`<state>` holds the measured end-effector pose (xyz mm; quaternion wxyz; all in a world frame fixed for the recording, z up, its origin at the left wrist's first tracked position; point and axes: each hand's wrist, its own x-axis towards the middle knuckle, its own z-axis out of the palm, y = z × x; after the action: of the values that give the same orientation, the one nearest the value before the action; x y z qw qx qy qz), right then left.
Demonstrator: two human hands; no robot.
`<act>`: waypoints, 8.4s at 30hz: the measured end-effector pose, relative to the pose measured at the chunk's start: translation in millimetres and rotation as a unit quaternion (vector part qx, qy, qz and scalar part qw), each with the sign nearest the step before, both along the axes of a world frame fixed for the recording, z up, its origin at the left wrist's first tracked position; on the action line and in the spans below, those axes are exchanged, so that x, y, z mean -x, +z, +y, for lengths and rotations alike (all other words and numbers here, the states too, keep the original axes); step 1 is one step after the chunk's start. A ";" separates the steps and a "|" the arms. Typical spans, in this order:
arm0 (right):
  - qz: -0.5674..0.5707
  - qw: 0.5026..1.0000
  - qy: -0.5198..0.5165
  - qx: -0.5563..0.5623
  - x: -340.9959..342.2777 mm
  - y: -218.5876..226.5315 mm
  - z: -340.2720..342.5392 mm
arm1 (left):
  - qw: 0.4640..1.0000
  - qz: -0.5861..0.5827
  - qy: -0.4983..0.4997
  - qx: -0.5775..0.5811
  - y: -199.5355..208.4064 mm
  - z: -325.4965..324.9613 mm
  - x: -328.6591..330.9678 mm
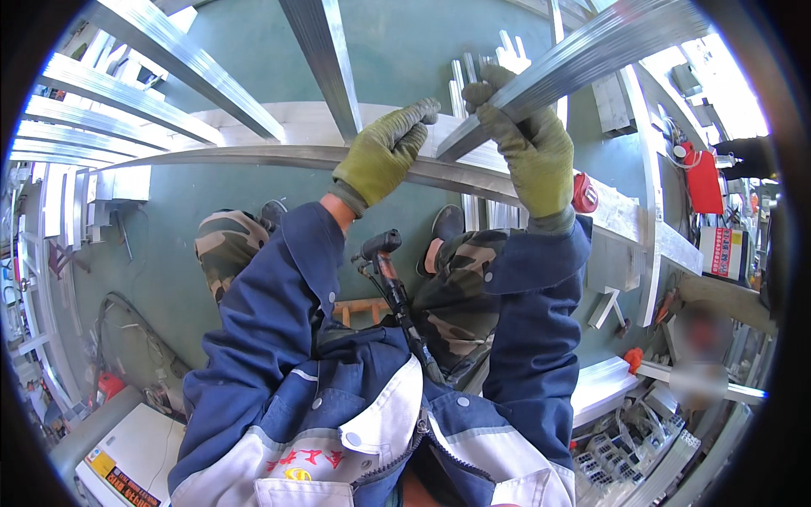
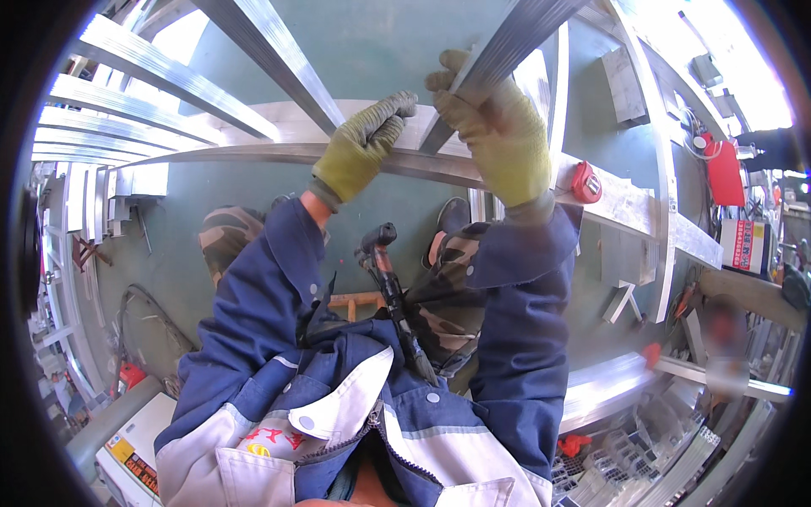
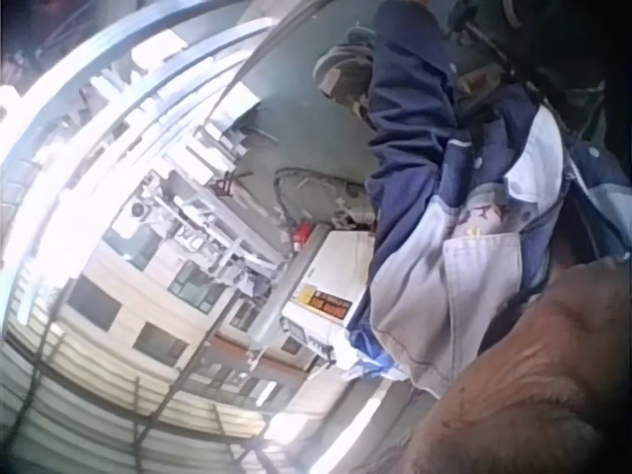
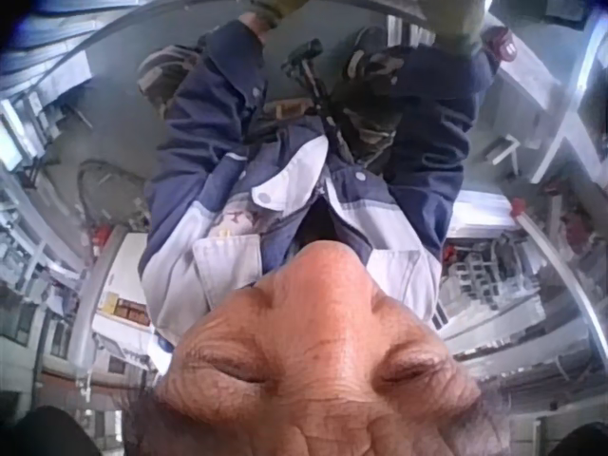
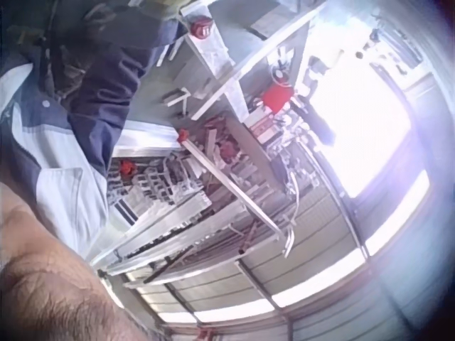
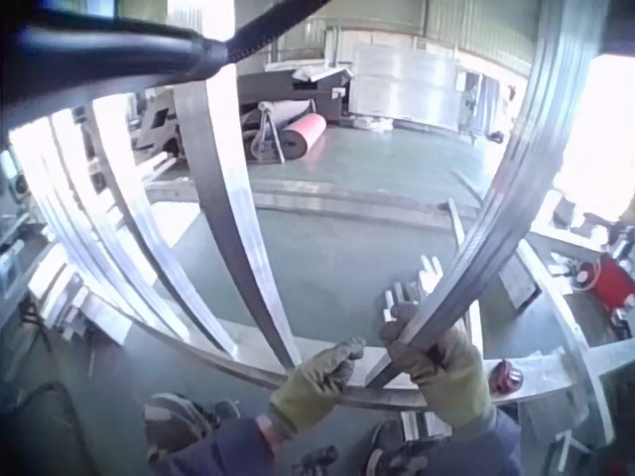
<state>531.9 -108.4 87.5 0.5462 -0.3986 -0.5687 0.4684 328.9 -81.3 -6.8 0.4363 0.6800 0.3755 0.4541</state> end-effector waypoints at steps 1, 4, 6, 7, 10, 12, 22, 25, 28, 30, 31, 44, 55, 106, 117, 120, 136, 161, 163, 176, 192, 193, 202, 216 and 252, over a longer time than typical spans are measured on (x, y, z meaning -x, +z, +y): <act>-0.007 1.000 0.001 -0.001 0.5 1.8 2.1 | 1.000 -0.004 -0.005 0.006 -0.2 0.6 1.4; -0.038 0.999 -0.002 -0.011 -0.4 -1.3 8.3 | 0.999 -0.022 -0.026 0.026 -1.5 2.4 0.6; -0.057 0.998 -0.004 -0.018 0.0 -2.6 9.9 | 0.998 -0.031 -0.040 0.040 -6.0 4.9 -0.3; -0.065 0.998 -0.004 -0.022 0.8 -1.9 10.3 | 0.997 -0.033 -0.047 0.048 -9.0 7.2 -0.8; -0.070 0.997 0.007 -0.027 1.3 -5.9 12.3 | 0.990 -0.055 -0.066 0.112 -11.2 11.1 -0.4; -0.070 0.997 0.015 -0.034 1.9 -8.8 14.1 | 0.983 -0.078 -0.077 0.150 -7.1 11.8 -1.1; -0.105 0.989 0.031 -0.102 -4.5 -25.9 22.1 | 0.991 -0.010 -0.093 0.098 5.8 14.8 3.8; -0.062 0.995 0.055 -0.061 -0.4 -20.2 23.5 | 0.980 -0.075 -0.132 0.132 2.8 15.5 3.8; -0.015 0.997 0.069 -0.042 3.0 -18.7 24.0 | 0.978 -0.084 -0.142 0.126 -6.4 20.2 3.3; -0.013 0.997 0.068 -0.038 3.7 -16.4 24.9 | 0.976 -0.094 -0.149 0.132 -12.7 22.7 3.8; -0.011 0.997 0.065 -0.030 4.4 -15.2 24.9 | 0.977 -0.102 -0.140 0.127 -15.7 23.0 2.4; 0.005 0.998 0.065 -0.024 9.3 -14.7 26.7 | 0.959 -0.152 -0.111 0.212 -29.0 26.7 -1.8; -0.004 0.999 0.039 -0.009 11.7 -11.1 23.7 | 0.950 -0.183 -0.090 0.235 -24.9 25.3 -7.2; 0.004 1.000 0.022 -0.010 16.7 -6.7 22.3 | 0.935 -0.232 -0.097 0.248 -31.8 25.8 -9.0; 0.006 0.999 0.041 0.004 14.5 -0.2 20.8 | 0.938 -0.225 -0.091 0.247 -30.8 26.0 -7.4; 0.013 0.999 0.033 -0.021 12.8 -12.3 24.8 | 0.949 -0.196 -0.085 0.233 -28.9 25.3 -9.0; -0.005 0.999 0.033 0.001 16.9 0.2 20.0 | 0.948 -0.201 -0.076 0.234 -27.8 24.0 -9.1; 0.005 0.999 0.044 0.003 17.1 0.8 19.0 | 0.945 -0.223 -0.106 0.213 -32.3 25.2 -7.6; 0.005 0.999 0.034 -0.016 15.5 -8.2 22.4 | 0.931 -0.255 -0.119 0.231 -33.1 25.7 -9.3; 0.031 0.996 0.058 -0.052 13.7 -16.0 24.6 | 0.949 -0.202 -0.096 0.221 -27.5 24.8 -10.6; 0.015 0.999 0.026 -0.037 15.6 -13.7 19.0 | 0.994 0.031 -0.093 0.048 66.3 11.3 -2.2; 0.015 0.999 0.023 -0.032 13.9 -14.7 20.7 | 0.992 0.089 -0.087 0.032 67.0 13.5 -2.2; 0.039 0.999 0.030 -0.007 15.6 -16.7 22.1 | 0.973 0.154 -0.093 0.143 57.6 23.1 -10.9; 0.040 0.999 0.018 -0.003 16.9 -20.1 23.4 | 0.991 0.083 -0.061 0.085 37.2 19.7 -11.8; -0.491 0.726 0.178 0.447 104.9 -224.5 -121.8 | 0.989 0.069 -0.083 0.098 38.1 21.3 -14.0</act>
<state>427.0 -230.2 -137.0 -0.1442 -0.6627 -0.5426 0.4956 342.9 -60.0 31.3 0.5101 0.6923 0.3901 0.3292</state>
